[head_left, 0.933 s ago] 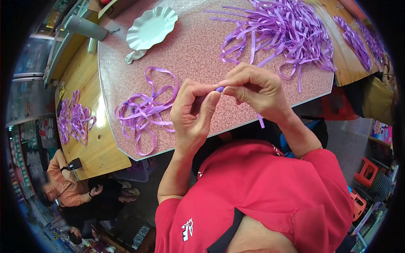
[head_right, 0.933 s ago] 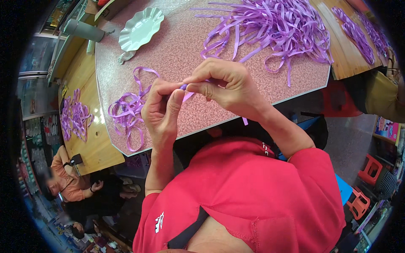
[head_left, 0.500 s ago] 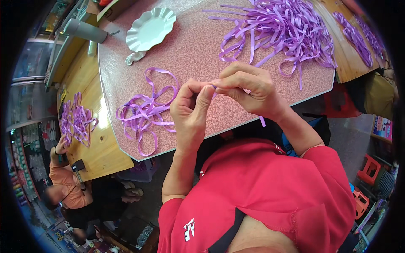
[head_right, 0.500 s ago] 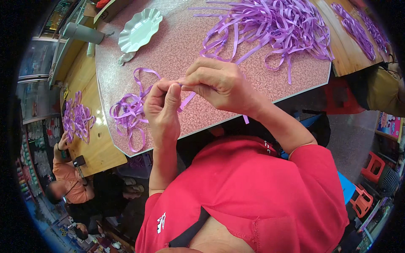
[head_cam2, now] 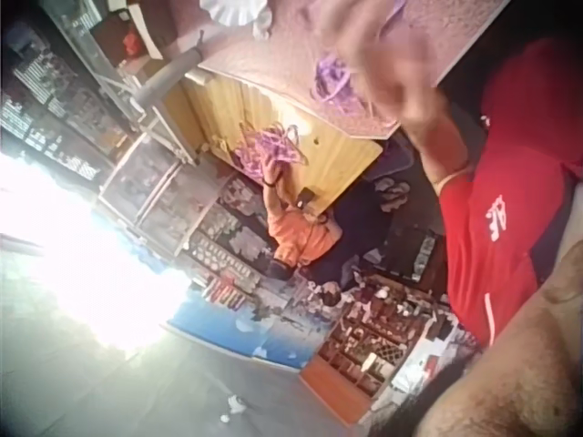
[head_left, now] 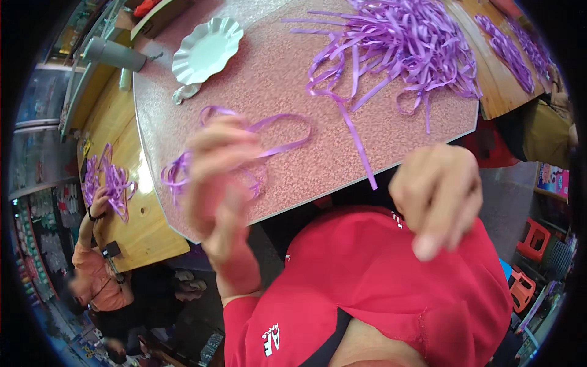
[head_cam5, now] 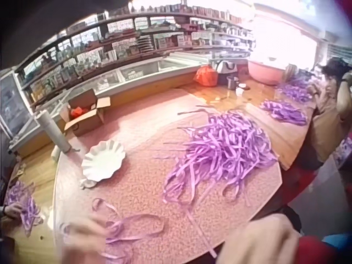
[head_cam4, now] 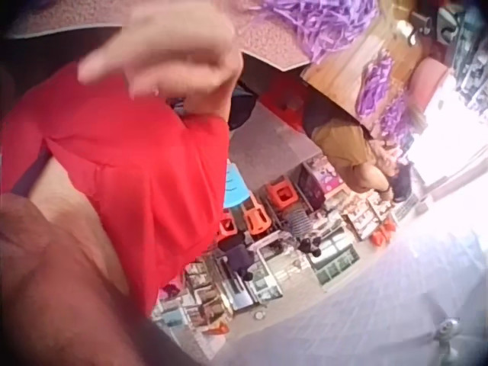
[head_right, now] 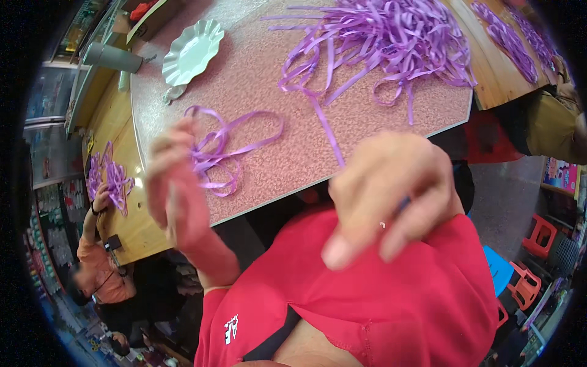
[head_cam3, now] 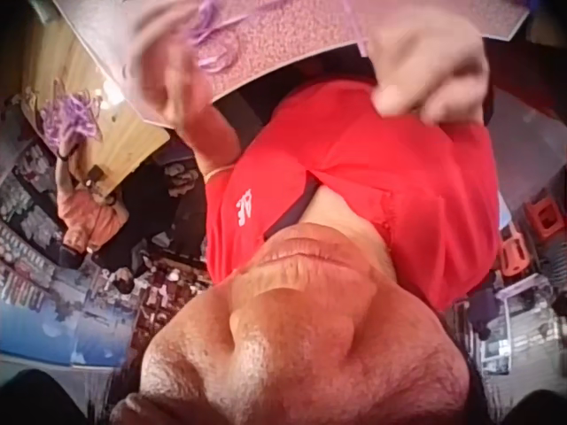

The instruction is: The person is tying knots in long purple plastic strips at a workbench.

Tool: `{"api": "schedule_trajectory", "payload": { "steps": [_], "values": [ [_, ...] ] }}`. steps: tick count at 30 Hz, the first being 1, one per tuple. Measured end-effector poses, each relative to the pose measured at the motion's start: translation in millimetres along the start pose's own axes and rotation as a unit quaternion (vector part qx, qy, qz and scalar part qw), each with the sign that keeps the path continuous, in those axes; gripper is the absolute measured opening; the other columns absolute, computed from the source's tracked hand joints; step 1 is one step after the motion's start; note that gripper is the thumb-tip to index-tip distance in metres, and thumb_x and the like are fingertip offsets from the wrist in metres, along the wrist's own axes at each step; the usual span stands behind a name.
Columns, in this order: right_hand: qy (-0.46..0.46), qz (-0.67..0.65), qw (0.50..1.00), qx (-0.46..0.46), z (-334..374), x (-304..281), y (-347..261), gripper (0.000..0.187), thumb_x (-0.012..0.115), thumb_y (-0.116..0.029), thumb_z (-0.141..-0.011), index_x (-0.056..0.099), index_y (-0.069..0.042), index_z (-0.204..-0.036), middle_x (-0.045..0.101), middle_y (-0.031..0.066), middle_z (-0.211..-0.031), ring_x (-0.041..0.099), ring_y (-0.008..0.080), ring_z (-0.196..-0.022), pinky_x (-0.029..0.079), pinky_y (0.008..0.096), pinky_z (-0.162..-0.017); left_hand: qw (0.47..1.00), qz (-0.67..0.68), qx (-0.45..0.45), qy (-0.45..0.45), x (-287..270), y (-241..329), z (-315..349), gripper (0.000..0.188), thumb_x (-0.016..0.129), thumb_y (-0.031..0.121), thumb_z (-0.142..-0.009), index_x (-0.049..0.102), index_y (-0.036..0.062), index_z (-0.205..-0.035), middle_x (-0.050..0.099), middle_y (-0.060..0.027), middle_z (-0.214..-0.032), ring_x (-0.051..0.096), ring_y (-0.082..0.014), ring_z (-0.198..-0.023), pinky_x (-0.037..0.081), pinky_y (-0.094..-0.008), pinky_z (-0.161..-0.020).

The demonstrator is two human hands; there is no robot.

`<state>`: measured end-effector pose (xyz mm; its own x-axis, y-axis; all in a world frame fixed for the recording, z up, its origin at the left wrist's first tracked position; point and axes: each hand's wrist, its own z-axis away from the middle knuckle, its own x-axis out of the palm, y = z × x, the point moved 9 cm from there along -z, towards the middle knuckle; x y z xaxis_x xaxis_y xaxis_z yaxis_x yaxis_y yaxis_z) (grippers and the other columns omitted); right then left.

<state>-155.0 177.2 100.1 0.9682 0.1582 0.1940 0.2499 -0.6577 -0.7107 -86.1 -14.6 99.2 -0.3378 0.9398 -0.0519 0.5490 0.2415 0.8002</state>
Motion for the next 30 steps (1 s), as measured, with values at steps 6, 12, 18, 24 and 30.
{"api": "schedule_trajectory", "payload": {
  "steps": [6,12,18,24,30],
  "values": [
    [0.194,0.215,0.952,0.095,25,-57,0,0.031,0.067,-0.026,-0.091,0.071,0.003,-0.1,0.062,0.0092,-0.075,0.054,0.0104,-0.059,0.042,0.0249,-0.051,0.804,0.562,0.116,-0.157,109,84,6,0.032,0.043,0.023,-0.098,0.066,0.0005,-0.093,0.054,-0.0264,-0.119,0.054,-0.0369,-0.105,0.038,-0.046,-0.096],
    [0.279,0.48,0.774,0.306,55,-123,53,0.018,0.066,-0.013,-0.091,0.07,0.001,-0.103,0.058,0.0031,-0.076,0.055,0.0125,-0.066,0.042,0.0262,-0.058,0.746,0.652,0.033,-0.13,109,89,-20,0.018,0.059,0.013,-0.096,0.071,0.0038,-0.107,0.06,-0.0299,-0.116,0.063,-0.0361,-0.087,0.052,-0.0436,-0.079],
    [0.143,0.687,0.616,0.357,57,-130,83,0.018,0.073,-0.014,-0.084,0.071,-0.003,-0.098,0.061,0.0094,-0.098,0.061,0.0266,-0.084,0.049,0.0367,-0.075,0.728,0.67,0.036,-0.142,113,95,-18,0.022,0.059,0.018,-0.097,0.069,0.0017,-0.109,0.06,-0.0327,-0.113,0.063,-0.0369,-0.092,0.05,-0.0452,-0.084],
    [0.099,0.694,0.646,0.303,43,-124,77,0.02,0.073,-0.011,-0.081,0.069,-0.002,-0.098,0.062,0.0101,-0.103,0.059,0.0278,-0.098,0.047,0.0385,-0.087,0.723,0.64,0.093,-0.243,120,85,0,0.023,0.045,0.016,-0.092,0.065,0.0043,-0.092,0.055,-0.0236,-0.119,0.053,-0.0344,-0.105,0.038,-0.0443,-0.096],
    [0.09,0.644,0.707,0.277,38,-112,61,0.019,0.07,-0.005,-0.082,0.064,0.0,-0.099,0.063,0.0137,-0.11,0.06,0.0312,-0.108,0.047,0.0408,-0.092,0.958,-0.227,0.051,-0.166,110,-76,-16,0.049,0.064,0.007,-0.082,0.051,0.0053,-0.13,0.058,-0.0172,-0.126,0.046,-0.036,-0.128,0.032,-0.0463,-0.11]
  ]
}}
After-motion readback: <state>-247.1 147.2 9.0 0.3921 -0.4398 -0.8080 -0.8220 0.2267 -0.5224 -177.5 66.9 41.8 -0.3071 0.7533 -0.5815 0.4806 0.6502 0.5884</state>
